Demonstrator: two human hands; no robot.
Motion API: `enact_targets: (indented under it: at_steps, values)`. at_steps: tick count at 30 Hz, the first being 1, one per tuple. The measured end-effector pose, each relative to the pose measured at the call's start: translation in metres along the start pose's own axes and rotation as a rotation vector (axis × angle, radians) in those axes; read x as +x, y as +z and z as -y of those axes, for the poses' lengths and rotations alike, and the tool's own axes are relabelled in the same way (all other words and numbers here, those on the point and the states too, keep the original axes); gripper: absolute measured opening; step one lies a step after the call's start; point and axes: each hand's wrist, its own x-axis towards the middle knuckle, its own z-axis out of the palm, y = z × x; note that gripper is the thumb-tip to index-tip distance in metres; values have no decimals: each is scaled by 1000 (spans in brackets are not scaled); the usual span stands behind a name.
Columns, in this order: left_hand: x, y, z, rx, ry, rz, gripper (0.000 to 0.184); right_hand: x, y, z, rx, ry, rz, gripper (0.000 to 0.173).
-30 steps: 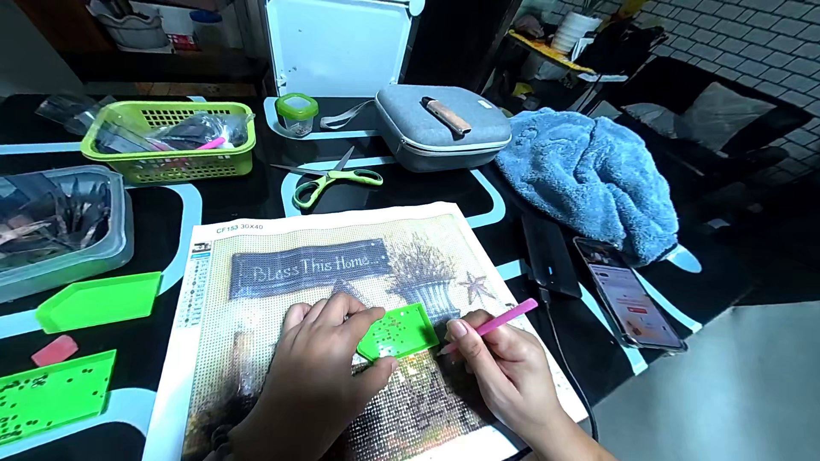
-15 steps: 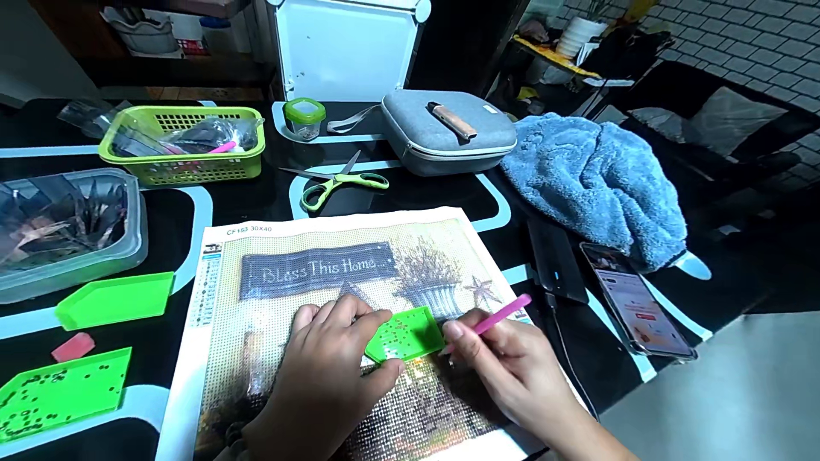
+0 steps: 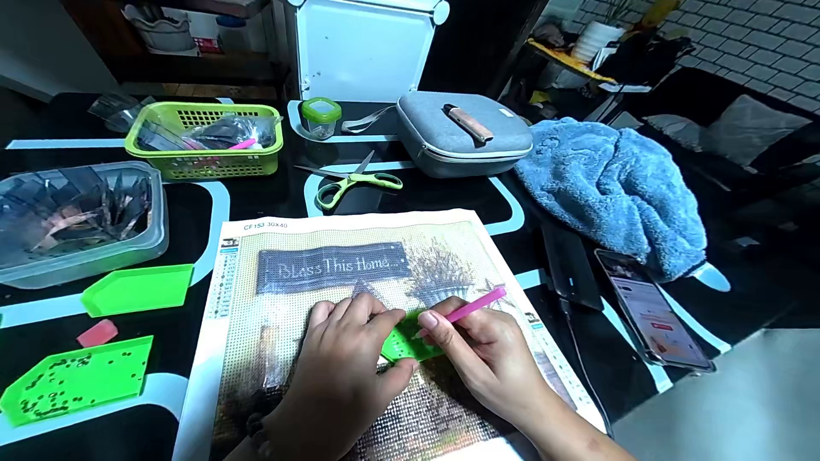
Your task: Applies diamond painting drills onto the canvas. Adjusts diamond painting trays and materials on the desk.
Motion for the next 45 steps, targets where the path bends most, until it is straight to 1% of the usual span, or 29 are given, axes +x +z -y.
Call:
enact_targets:
  at_steps: [4,7,13,15,20,29,42,45]
  values:
    - [0,-1,-1,-2,-5,5,39,1,1,-1,0,-7,5,32]
    - [0,-1,-1,5,-2,5,40,1,0,-1,61,2,-4,30]
    - [0,0,0,3,-2,3,41,-7,-10,1,255,125,-96,24]
    - [0,0,0,9,-2,7,41,-10,-10,0,234,111,-85,24]
    - [0,-1,0,7,-6,15,41,-3,-2,2,81,16,-29,28]
    - [1,-1,-1,3,-6,9,39,-1,2,-1,-9,16,-12,31]
    - [1,-1,-2,3,-9,25,41,0,1,0,85,16,-29,28]
    - [1,-1,-1,3,-5,14,41,-2,-4,3,175,64,-56,26]
